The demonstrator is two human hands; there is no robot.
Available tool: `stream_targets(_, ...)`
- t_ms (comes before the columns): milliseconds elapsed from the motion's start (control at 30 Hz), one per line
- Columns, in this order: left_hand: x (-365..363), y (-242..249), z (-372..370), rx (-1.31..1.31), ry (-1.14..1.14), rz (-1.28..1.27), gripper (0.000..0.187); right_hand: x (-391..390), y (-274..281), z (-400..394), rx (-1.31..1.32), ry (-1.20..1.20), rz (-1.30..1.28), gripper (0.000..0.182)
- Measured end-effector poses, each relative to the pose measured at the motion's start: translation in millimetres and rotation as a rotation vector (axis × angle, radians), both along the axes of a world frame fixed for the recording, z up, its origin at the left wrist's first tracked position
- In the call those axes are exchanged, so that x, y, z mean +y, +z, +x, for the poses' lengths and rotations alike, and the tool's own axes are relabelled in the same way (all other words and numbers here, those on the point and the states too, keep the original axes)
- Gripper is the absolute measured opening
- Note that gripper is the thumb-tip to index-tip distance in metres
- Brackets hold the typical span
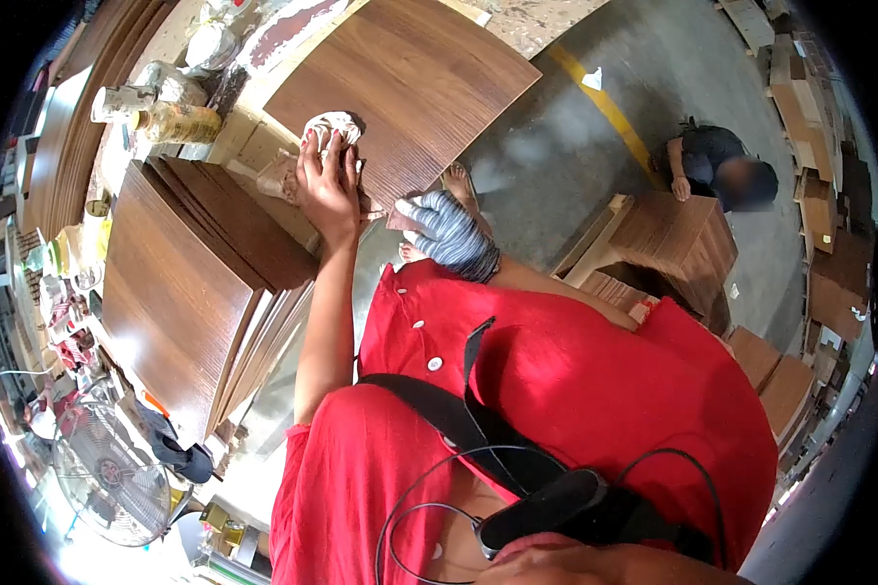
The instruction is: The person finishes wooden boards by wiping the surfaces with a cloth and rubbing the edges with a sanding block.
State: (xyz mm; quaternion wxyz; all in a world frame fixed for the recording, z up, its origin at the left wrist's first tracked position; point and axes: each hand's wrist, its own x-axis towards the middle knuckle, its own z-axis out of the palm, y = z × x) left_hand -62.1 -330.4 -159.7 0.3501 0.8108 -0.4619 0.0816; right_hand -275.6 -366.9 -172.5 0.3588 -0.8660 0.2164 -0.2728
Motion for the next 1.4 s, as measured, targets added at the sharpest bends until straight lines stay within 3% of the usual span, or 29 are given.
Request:
stream_targets(100,0,3,-2,0.000,-0.004,-0.014,0.030,-35,1,-18,0.004,-0.073,-0.199,0.048)
stream_targets(133,0,2,-1,-0.013,-0.010,-0.016,0.029,-50,8,-21,-0.011,-0.189,-0.043,0.047)
stream_targets(233,0,0,-1,-0.023,0.002,0.000,0.029,-94,16,-32,0.055,-0.366,-0.059,0.048)
stream_targets(400,0,4,-2,-0.035,0.002,0.015,0.030,-64,3,-15,-0.031,-0.150,-0.155,0.048)
stream_targets(467,0,2,-2,-0.019,0.002,0.019,0.030,-55,8,-12,0.106,-0.064,-0.078,0.046)
stream_targets(600,0,0,-2,-0.013,-0.003,0.014,0.031,-110,5,-34,0.002,-0.266,-0.184,0.040)
stream_targets(700,-2,0,-2,-0.011,-0.001,0.018,0.031,-152,9,-49,0.019,-0.447,-0.076,0.039)
stream_targets(867,-1,6,-5,-0.008,-0.017,0.024,0.030,-109,16,-33,-0.040,-0.192,-0.252,0.045)
stream_targets(933,-2,4,-2,-0.027,-0.036,0.018,0.030,-96,16,-32,0.056,-0.142,-0.125,0.044)
stream_targets(1067,-2,2,-3,-0.013,-0.010,0.031,0.030,-157,0,-55,-0.002,-0.358,-0.259,0.043)
stream_targets(1133,-3,0,-4,-0.019,-0.006,0.035,0.030,-193,-2,-65,0.060,-0.483,-0.171,0.043)
stream_targets(1267,-3,1,-3,-0.010,0.003,0.067,0.031,-178,7,-58,0.054,-0.346,-0.281,0.042)
stream_targets(1400,-5,9,-8,-0.144,0.042,0.194,0.031,-152,8,-52,0.052,-0.225,-0.189,0.042)
